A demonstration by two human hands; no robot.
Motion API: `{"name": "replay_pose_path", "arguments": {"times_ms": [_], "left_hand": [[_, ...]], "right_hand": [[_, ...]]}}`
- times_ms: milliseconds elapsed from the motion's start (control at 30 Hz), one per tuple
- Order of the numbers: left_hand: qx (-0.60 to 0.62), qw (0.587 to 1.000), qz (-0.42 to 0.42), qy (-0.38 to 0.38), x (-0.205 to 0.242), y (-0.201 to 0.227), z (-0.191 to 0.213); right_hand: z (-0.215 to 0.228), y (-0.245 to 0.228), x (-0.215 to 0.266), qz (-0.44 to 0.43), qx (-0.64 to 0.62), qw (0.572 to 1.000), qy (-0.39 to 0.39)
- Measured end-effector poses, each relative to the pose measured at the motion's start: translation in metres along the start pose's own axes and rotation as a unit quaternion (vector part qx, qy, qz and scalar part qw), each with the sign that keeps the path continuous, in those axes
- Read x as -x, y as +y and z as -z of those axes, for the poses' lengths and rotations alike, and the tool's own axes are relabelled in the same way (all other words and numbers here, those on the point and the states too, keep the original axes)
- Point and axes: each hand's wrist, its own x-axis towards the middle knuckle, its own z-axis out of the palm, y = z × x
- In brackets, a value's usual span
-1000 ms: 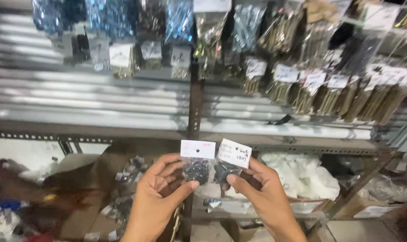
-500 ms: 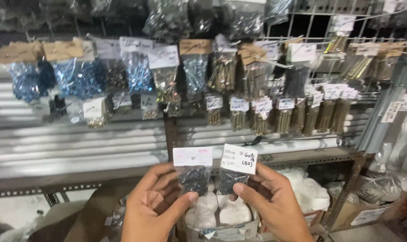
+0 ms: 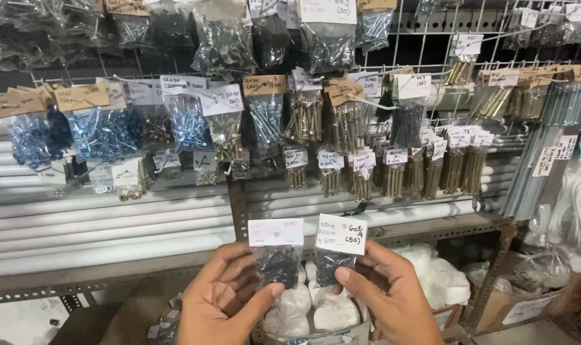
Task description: Organizing and hanging small bags of hardware onto a display rack
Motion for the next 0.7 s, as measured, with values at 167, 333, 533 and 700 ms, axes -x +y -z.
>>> {"name": "replay_pose_path", "arguments": {"times_ms": [167, 333, 533, 700], "left_hand": [[0.031, 0.999, -0.005, -0.011, 0.001, 0.003, -0.004], [0.033, 0.998, 0.056, 0.025, 0.002, 0.007, -0.008], [0.084, 0.995, -0.049, -0.022, -0.012, -0.025, 0.006], [0.052, 0.998, 0.004, 0.024, -0.011, -0.019, 0.009]], "right_hand": [[0.011, 0.024, -0.016, 0.066, -0.035, 0.997, -0.031], [0.013, 0.024, -0.018, 0.087, -0.042, 0.995, -0.039], [0.008, 0.022, -0.017, 0.058, -0.033, 0.997, -0.045], [0.001, 0.019, -0.013, 0.02, -0.075, 0.997, 0.006]]}}
